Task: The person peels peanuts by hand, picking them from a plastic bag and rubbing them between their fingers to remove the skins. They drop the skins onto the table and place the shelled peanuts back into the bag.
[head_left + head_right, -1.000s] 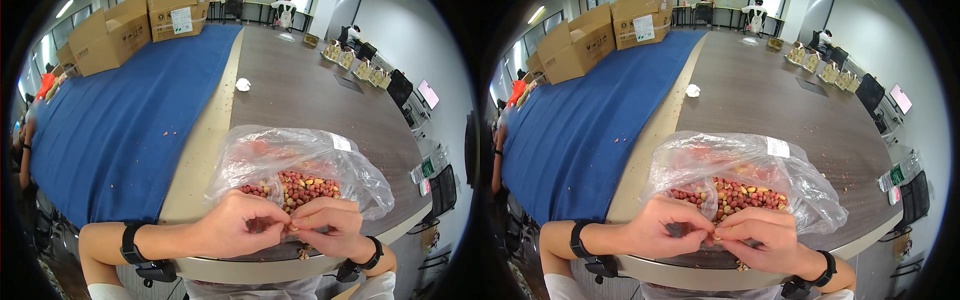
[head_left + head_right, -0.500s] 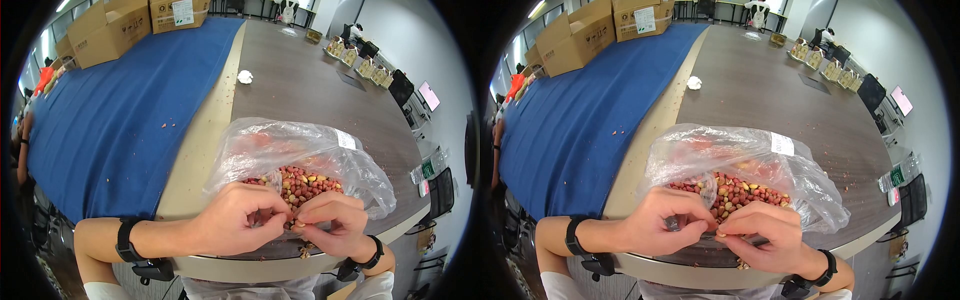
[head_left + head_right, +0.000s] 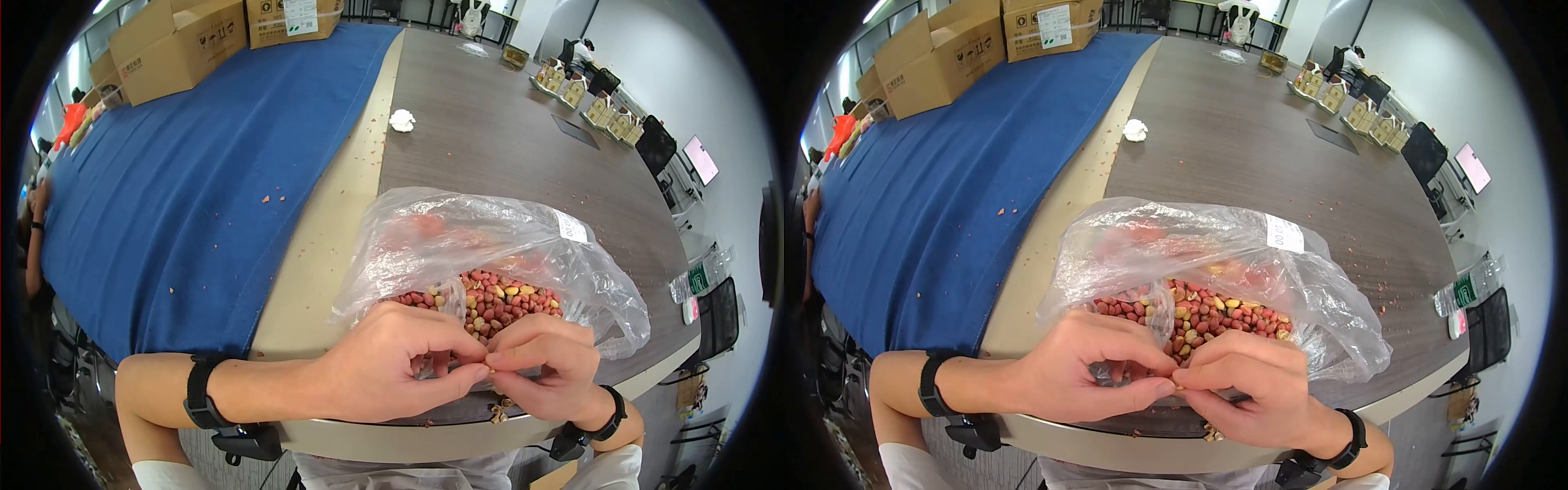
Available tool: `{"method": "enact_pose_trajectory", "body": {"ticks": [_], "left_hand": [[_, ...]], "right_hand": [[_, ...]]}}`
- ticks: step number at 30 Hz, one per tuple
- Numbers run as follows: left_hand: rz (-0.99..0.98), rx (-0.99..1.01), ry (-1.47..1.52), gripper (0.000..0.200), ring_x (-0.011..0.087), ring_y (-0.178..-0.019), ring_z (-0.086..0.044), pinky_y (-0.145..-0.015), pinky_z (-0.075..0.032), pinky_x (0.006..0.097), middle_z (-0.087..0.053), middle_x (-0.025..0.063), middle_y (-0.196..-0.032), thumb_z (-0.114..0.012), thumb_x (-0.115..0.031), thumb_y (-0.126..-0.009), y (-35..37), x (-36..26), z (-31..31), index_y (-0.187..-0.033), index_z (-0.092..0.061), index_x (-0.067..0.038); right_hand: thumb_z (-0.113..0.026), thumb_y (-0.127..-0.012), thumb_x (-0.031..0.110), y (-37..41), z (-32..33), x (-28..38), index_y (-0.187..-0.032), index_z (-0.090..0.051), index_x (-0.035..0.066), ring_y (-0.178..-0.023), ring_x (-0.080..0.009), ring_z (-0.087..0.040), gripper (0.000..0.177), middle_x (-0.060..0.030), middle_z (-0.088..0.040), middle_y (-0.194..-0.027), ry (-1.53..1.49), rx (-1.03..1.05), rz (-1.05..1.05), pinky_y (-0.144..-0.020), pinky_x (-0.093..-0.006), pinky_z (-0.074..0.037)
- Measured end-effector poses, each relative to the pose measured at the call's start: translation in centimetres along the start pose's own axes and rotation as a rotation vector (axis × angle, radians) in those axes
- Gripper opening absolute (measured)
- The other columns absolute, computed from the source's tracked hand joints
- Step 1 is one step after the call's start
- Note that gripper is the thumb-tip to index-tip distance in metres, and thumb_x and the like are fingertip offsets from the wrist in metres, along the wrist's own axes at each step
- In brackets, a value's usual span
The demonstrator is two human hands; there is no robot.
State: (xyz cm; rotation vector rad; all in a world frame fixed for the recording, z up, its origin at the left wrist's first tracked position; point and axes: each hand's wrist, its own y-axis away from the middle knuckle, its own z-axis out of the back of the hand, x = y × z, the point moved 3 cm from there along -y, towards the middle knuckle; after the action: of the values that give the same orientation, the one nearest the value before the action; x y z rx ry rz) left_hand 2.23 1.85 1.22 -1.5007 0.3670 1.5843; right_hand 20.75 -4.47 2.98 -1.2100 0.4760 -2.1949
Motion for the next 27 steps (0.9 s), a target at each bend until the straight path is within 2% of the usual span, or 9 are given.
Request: {"method": "enact_pose_trajectory", "body": {"ticks": [7, 16, 27], "left_hand": [[-0.087, 0.030, -0.022, 0.010, 0.0137, -0.061, -0.059, -0.052, -0.044, 0.0270, -0.071, 0.0082, -0.078, -0.075, 0.001, -0.083, 0.05, 0.01, 0.13, -0.093, -0.075, 0.001], [-0.130, 0.028, -0.044, 0.012, 0.0140, -0.060, -0.059, -0.051, -0.045, 0.0256, -0.072, 0.0088, -0.079, -0.076, 0.002, -0.081, 0.24, -0.09, 0.20, -0.093, -0.075, 0.002], [-0.112, 0.034, 0.005, 0.013, 0.0131, -0.062, -0.060, -0.051, -0.045, 0.0250, -0.073, 0.0079, -0.083, -0.074, 0.002, -0.083, 0.25, -0.29, 0.25, -0.095, -0.074, 0.002]], "right_hand": [[-0.082, -0.072, -0.006, 0.18, -0.06, 0.02, -0.087, -0.073, 0.002, -0.065, -0.0166, -0.068, 0.020, -0.0091, -0.071, -0.084, -0.019, 0.000, 0.036, -0.056, -0.0263, -0.054], [-0.082, -0.073, -0.006, 0.22, -0.16, -0.08, -0.087, -0.073, 0.001, -0.068, -0.0175, -0.070, 0.018, -0.0098, -0.072, -0.086, -0.080, 0.004, 0.044, -0.059, -0.0262, -0.056], [-0.082, -0.072, -0.008, 0.16, -0.01, -0.01, -0.090, -0.072, 0.000, -0.072, -0.0191, -0.072, 0.022, -0.0128, -0.072, -0.088, -0.152, 0.030, 0.042, -0.060, -0.0266, -0.057]]}}
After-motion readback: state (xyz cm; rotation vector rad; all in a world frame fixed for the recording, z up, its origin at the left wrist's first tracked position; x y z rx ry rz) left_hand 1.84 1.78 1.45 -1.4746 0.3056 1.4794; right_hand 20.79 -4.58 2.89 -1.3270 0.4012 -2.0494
